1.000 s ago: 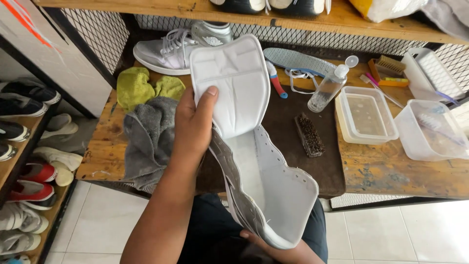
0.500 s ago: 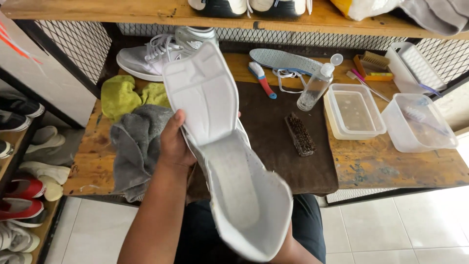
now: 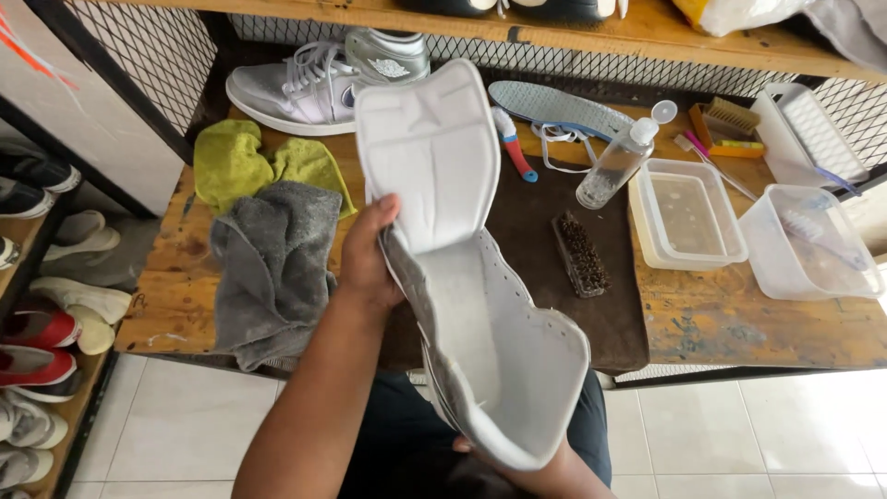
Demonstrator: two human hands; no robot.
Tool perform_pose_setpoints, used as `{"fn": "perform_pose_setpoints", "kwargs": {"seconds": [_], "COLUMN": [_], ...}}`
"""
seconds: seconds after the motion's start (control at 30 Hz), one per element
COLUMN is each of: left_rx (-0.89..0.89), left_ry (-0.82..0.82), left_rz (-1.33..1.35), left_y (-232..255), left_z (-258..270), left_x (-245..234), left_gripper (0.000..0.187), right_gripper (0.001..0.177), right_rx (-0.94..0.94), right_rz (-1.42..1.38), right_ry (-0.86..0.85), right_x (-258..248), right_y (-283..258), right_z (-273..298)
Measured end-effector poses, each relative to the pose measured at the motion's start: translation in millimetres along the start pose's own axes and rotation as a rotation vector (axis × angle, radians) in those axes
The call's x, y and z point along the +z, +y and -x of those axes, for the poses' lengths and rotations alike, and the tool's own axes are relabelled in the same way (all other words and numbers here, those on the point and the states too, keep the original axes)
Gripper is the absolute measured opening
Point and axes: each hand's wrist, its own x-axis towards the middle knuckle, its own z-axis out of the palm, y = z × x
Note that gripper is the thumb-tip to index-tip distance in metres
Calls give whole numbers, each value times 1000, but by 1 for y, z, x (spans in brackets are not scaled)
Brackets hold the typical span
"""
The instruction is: The person is manually cleaning a white high-top sneaker at a workstation, using a brush to scrub the interior and exterior surfaces and a cloth to wipe away dirt.
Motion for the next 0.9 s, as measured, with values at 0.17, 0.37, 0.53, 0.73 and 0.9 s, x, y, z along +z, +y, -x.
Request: {"fn": "perform_pose_setpoints", "kwargs": {"seconds": [0.17, 0.37, 0.53, 0.73, 0.9], "left_rx": [-225, -536, -668, -776, -681], "left_ry": [259, 132, -134, -441, -511], "left_rz": [-221, -562, -783, -783, -1109], "left_y": [32, 50, 52, 23, 30], "left_z": [-18, -32, -42, -21, -19], "left_x": [34, 64, 85, 129, 168], "left_gripper": [34, 48, 57, 59, 77], "right_gripper": [44, 66, 54, 68, 62], "right_rx": [-90, -117, 4, 184, 203], "right_rz": [42, 78, 9, -462, -321], "right_ry": [102, 131, 329, 447, 359], "right_x": [-44, -76, -94, -102, -108], "right_y": [21, 28, 54, 55, 43], "right_z": [-93, -94, -81, -92, -102]}}
